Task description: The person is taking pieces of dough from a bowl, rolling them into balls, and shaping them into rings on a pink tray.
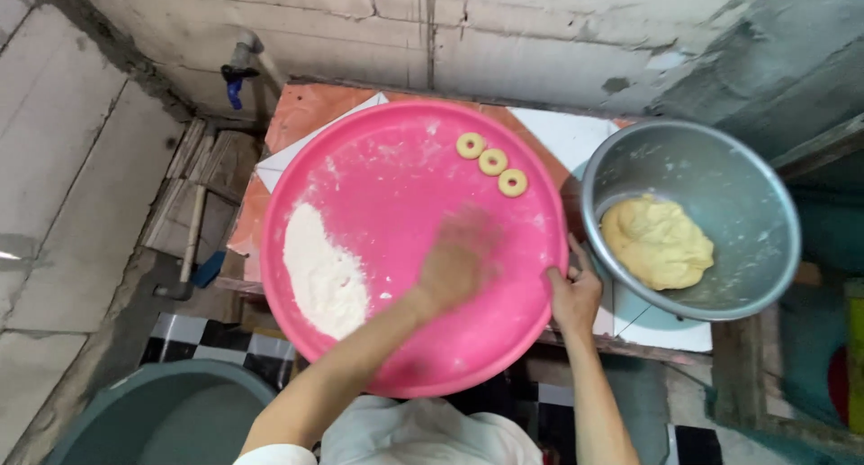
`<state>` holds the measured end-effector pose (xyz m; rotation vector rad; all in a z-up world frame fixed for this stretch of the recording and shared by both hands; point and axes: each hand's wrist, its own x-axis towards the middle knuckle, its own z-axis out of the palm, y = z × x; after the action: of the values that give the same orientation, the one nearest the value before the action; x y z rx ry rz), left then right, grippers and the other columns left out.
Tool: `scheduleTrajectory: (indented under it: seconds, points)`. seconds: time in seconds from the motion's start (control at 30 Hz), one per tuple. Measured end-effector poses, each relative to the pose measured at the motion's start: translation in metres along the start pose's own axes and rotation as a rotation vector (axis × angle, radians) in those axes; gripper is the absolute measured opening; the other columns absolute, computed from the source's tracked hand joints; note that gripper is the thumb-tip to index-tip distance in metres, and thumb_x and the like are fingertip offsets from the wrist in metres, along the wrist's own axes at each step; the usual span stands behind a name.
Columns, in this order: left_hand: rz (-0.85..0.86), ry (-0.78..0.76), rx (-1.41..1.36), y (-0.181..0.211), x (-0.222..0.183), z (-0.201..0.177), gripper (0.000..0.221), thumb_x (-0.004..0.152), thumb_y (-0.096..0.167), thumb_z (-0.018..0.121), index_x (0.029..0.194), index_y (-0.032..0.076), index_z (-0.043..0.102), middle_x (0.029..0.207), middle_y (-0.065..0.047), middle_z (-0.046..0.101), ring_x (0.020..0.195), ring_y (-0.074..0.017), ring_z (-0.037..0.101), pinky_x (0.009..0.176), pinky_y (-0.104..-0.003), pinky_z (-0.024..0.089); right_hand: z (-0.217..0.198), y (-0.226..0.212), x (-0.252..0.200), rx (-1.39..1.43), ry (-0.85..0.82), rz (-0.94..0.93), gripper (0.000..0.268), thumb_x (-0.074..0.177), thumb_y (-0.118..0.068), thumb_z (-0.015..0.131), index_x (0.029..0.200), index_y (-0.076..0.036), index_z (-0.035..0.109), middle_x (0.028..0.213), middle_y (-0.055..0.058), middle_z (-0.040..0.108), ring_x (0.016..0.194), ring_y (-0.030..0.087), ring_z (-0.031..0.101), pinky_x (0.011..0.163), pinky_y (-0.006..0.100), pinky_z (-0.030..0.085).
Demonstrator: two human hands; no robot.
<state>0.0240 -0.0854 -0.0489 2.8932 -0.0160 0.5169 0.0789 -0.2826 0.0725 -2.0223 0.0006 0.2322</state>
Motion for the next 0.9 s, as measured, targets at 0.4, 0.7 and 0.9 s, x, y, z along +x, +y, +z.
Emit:
scheduleTrajectory:
  seconds: [0.4,0.7,0.9]
  points:
    - [0.058,0.04,0.02,0.019,-0.043,-0.099,0.069,0.094,0.038,0.025,0.163,0.03,0.027,0.17,-0.012,0.024,0.156,-0.0407,0.015,0.122,-0.058,0.013,0.002,0.018,0.014,0.009,0.014,-0.002,0.065,0.08,-0.013,0.063,0.143,-0.025,0.06,0.091,0.013,0.075,0.079,0.023,0.07,0.066,0.036,0.055]
    - [-0.376,-0.221,0.176,-0.055,-0.001,-0.113,0.078,0.1,0.06,0.031,0.163,0.015,0.022,0.166,-0.026,0.019,0.155,-0.0472,0.004,0.122,-0.065,0.007,-0.001,-0.005,-0.001,0.034,-0.005,-0.001,0.065,0.08,-0.011,0.06,0.144,-0.02,0.06,0.09,0.013,0.075,0.073,0.022,0.068,0.064,0.035,0.055]
    - [-0.117,-0.213,-0.042,0.011,-0.052,-0.104,0.092,0.076,0.038,0.057,0.162,0.022,0.028,0.165,-0.025,0.022,0.152,-0.0536,0.011,0.117,-0.07,0.019,0.001,0.009,0.007,0.004,-0.015,-0.052,0.067,0.081,-0.014,0.06,0.147,-0.024,0.057,0.086,0.01,0.073,0.074,0.018,0.066,0.062,0.031,0.051]
